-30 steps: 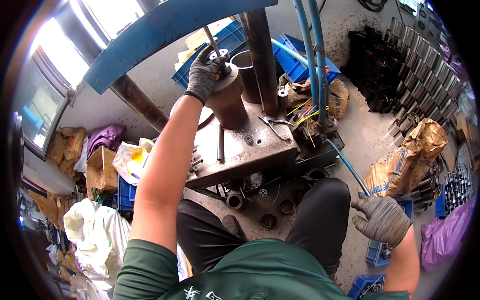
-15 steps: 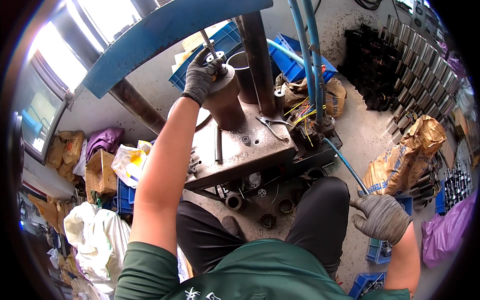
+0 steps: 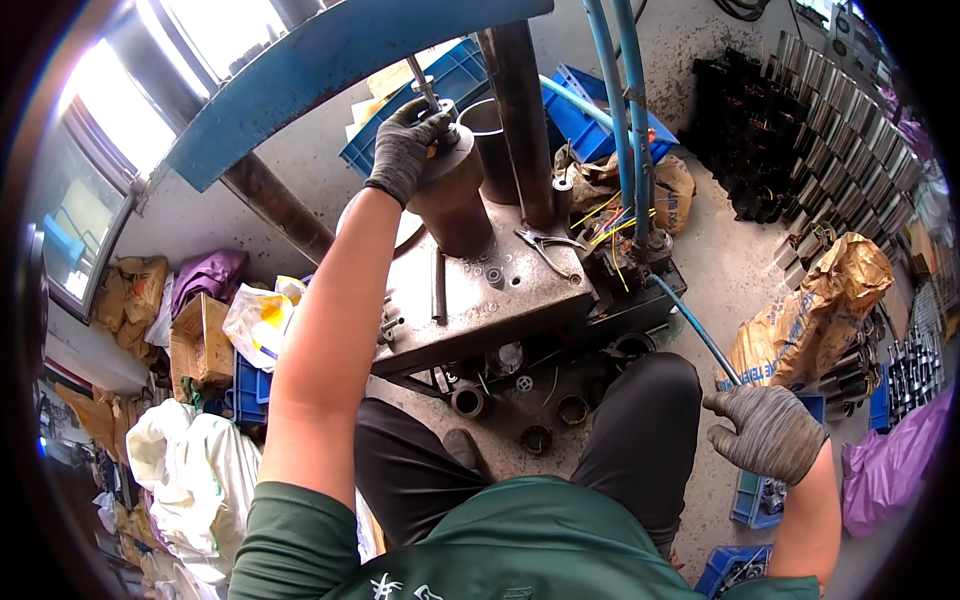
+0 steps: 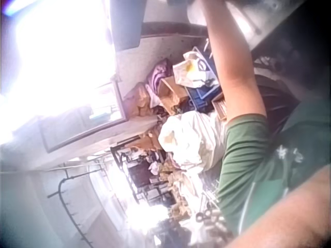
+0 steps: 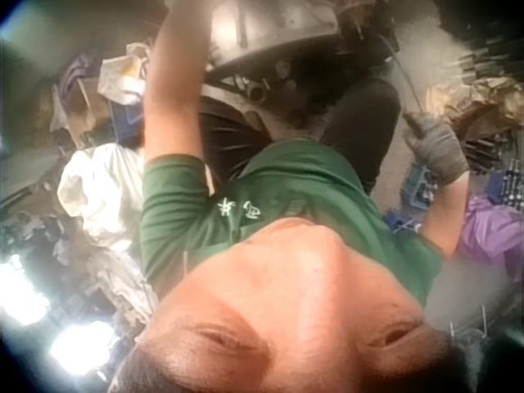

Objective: The person places a metal rod into a fixture, fits a circular metal plate onto it, and pulls a lever to press the components together. They repeat this process by taking parts from nearby bins and placing the completed assemblies into a separate container.

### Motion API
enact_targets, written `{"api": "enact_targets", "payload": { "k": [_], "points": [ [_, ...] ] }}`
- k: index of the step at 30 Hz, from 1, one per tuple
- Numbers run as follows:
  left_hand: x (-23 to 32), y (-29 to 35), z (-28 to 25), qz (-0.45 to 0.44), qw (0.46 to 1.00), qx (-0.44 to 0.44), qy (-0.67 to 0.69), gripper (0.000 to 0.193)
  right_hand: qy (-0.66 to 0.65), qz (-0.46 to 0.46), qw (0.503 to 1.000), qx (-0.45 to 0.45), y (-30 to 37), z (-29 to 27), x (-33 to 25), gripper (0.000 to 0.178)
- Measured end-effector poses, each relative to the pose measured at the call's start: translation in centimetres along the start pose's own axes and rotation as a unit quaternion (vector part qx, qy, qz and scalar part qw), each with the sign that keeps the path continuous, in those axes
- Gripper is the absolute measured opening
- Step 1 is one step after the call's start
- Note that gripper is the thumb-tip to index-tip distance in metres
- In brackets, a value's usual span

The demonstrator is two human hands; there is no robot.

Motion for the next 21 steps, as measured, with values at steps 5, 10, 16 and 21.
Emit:
{"api": "enact_targets", "payload": {
  "k": [5, 10, 16, 21],
  "points": [
    [0.0, -0.4, -0.3, 0.021, 0.999, -0.021, -0.031, 0.039, 0.008, -0.03, 0.999, 0.038, 0.0, 0.1, 0.3, 0.039],
    [0.2, -0.7, -0.7, 0.025, 0.992, 0.002, -0.12, 0.038, -0.007, 0.017, 1.0, -0.007, -0.1, 0.2, 0.5, 0.037],
    [-0.2, -0.1, -0.1, -0.001, 1.0, -0.004, -0.027, 0.038, -0.021, 0.037, 0.975, 0.218, 0.5, -4.1, 0.2, 0.034],
    [-0.3, 0.1, 0.4, -0.035, 0.997, -0.022, 0.059, 0.039, 0.122, 0.032, 0.872, 0.474, -1.2, -11.3, 0.7, 0.029]
  ]
}}
Point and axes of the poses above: each hand's wrist, its own y-axis away from the middle knuckle, its own z-axis out of the palm, x = y × z, the point moved 9 cm from there along -y, towards the middle knuckle, and after that the axes turned 15 degrees about y, right-handed, at the moved point
